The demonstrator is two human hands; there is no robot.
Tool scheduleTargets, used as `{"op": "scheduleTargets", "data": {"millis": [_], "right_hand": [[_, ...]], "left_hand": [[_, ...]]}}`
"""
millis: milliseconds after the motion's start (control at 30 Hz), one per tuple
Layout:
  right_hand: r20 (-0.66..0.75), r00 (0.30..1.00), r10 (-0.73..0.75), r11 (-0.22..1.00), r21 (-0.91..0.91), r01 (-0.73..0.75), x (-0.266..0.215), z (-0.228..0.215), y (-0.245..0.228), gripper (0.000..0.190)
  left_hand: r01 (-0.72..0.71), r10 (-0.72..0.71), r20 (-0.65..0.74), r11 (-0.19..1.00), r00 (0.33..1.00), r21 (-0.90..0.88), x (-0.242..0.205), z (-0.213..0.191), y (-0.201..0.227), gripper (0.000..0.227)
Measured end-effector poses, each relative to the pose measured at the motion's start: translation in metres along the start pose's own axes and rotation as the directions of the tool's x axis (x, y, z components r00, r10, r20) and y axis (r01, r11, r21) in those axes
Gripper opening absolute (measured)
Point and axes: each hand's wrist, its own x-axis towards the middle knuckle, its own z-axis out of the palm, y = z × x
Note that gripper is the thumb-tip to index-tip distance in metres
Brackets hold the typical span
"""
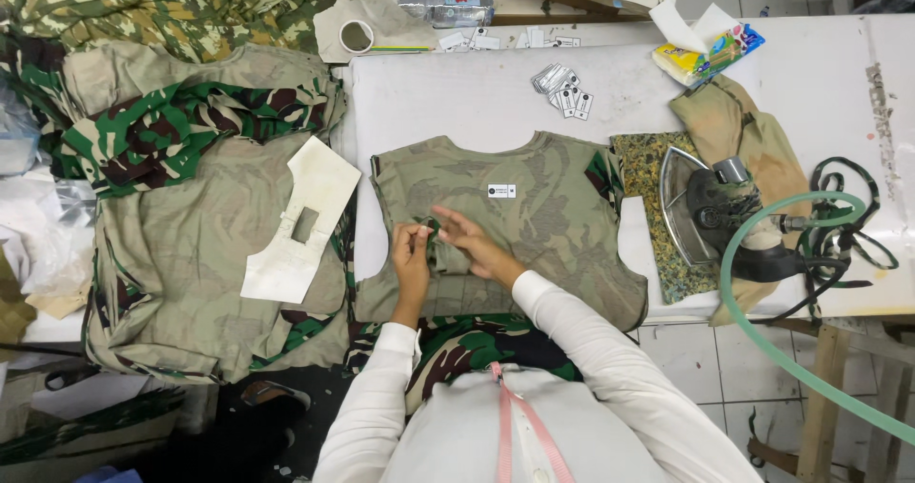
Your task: The person irons a camouflage-patterned shirt on a white table. They repeatedly place a white template over the collar area, press it down, and iron over it. The person also smooths the fabric with their hands and handles small rectangular tags on the table.
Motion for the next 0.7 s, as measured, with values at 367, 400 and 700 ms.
{"op": "scheduleTargets", "data": {"millis": [367, 400, 700], "right_hand": [[-0.040, 0.913, -0.406, 0.914, -0.005, 0.406, -0.012, 0.015, -0.039, 0.090], [-0.074, 0.914, -0.400, 0.914, 0.040, 0.403, -0.010, 0.013, -0.039, 0.086], [-0.150, 0.868, -0.473, 0.664, -0.709, 0.239, -0.011, 0.028, -0.039, 0.038]], "left_hand": [[0.154, -0.161, -0.125, 0.986, 0.979, -0.065, 0.004, -0.011, -0.006, 0.012], [0.123, -0.127, -0.176, 0.992, 0.976, -0.031, 0.007, -0.013, 0.000, 0.012], [0.212, -0.230, -0.132, 0.968, 0.964, -0.136, 0.009, 0.005, 0.012, 0.053]]}}
